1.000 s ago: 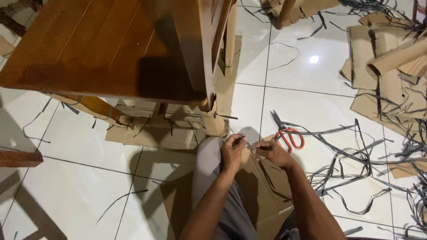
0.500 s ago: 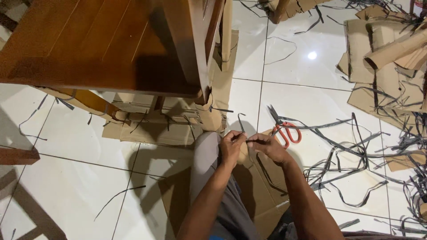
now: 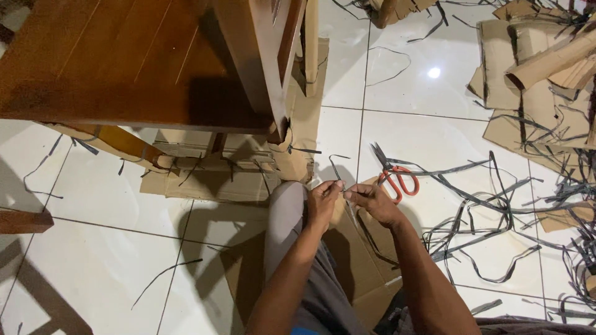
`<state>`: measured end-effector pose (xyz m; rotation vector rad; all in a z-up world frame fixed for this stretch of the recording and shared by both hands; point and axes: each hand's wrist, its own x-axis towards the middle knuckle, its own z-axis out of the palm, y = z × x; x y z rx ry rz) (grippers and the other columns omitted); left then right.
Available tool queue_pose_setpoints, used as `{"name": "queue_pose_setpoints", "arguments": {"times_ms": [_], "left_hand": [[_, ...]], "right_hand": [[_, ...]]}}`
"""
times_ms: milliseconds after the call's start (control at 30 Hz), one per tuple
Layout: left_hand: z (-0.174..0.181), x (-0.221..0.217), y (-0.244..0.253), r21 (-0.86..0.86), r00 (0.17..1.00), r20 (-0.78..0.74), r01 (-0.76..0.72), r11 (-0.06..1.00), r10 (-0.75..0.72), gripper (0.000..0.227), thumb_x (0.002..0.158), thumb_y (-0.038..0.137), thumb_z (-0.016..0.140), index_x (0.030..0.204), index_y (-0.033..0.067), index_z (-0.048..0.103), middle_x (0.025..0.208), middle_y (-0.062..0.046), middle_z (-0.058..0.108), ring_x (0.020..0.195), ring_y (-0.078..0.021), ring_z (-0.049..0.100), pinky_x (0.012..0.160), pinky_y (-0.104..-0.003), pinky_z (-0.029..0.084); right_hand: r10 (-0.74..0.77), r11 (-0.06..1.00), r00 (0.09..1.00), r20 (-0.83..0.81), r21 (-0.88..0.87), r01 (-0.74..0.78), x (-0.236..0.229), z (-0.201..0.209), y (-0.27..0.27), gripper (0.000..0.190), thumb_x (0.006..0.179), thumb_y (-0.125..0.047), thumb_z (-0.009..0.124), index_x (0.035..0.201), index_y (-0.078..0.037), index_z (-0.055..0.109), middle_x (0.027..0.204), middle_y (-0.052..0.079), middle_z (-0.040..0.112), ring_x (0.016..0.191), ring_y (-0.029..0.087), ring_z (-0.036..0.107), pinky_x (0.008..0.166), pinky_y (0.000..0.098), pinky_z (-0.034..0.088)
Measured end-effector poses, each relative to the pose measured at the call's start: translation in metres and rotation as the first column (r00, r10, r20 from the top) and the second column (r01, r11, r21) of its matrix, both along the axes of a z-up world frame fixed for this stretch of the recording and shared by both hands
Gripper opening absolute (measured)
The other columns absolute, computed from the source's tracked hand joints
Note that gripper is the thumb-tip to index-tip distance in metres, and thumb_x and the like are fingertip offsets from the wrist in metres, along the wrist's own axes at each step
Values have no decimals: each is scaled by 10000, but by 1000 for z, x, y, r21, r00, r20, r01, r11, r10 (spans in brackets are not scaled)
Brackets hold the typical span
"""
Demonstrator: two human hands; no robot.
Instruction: Wrapping wooden chair legs with cardboard and securing them with plastic strips for protection.
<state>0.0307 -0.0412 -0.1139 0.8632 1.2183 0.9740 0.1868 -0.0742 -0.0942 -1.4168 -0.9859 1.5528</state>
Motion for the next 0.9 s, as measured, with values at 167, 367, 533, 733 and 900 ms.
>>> {"name": "queue_pose_setpoints", "arguments": {"times_ms": [167, 367, 533, 733, 900], "left_hand": [[-9, 1, 1, -2, 999, 32, 15, 1000, -14, 173, 962, 250, 716, 992, 98, 792, 795, -17, 692, 730, -67, 533, 692, -183, 446], [-21, -3, 5, -3, 999, 53, -1, 1000, 1, 117, 915, 201, 760, 990, 113, 767, 739, -1, 630, 666, -67, 571, 637, -203, 467], [-17, -11, 2, 163, 972, -224, -34, 986, 71, 156, 883, 237, 796, 1021, 165, 785, 865, -32, 767, 778, -114, 709, 695, -276, 586], [42, -28, -10, 556, 797, -323, -277, 784, 510, 489, 837, 70, 767, 1305, 102, 627, 1108, -192, 704, 995, -363, 689, 841, -487, 604], [50, -44, 13, 517, 755, -369, -317, 795, 541, 723, 888, 139, 730, 1510, 9, 385, 1489, -355, 403, 1386, -546, 400, 1163, -665, 278]], "right_hand": [[14, 1000, 1000, 0, 3, -14, 6, -18, 1, 195, 948, -196, 740, 918, -4, 728, 692, 53, 627, 662, 126, 585, 662, 242, 491], [57, 998, 998, -27, -34, -58, -6, 1, 0, 182, 994, -207, 643, 994, -28, 674, 763, 72, 650, 705, 148, 635, 662, 262, 518], [107, 994, 961, 255, -63, -94, 6, -45, 6, 226, 995, -303, 608, 1042, -94, 679, 793, 121, 649, 762, 237, 607, 734, 376, 514], [-217, 964, 886, 410, -52, 260, 7, -62, 15, 326, 944, -436, 688, 888, -119, 738, 656, 57, 595, 669, 193, 569, 643, 332, 433], [-276, 942, 882, 382, -73, 326, -6, -76, 23, 337, 892, -508, 761, 884, -172, 778, 639, 29, 594, 632, 172, 529, 602, 309, 385]]}}
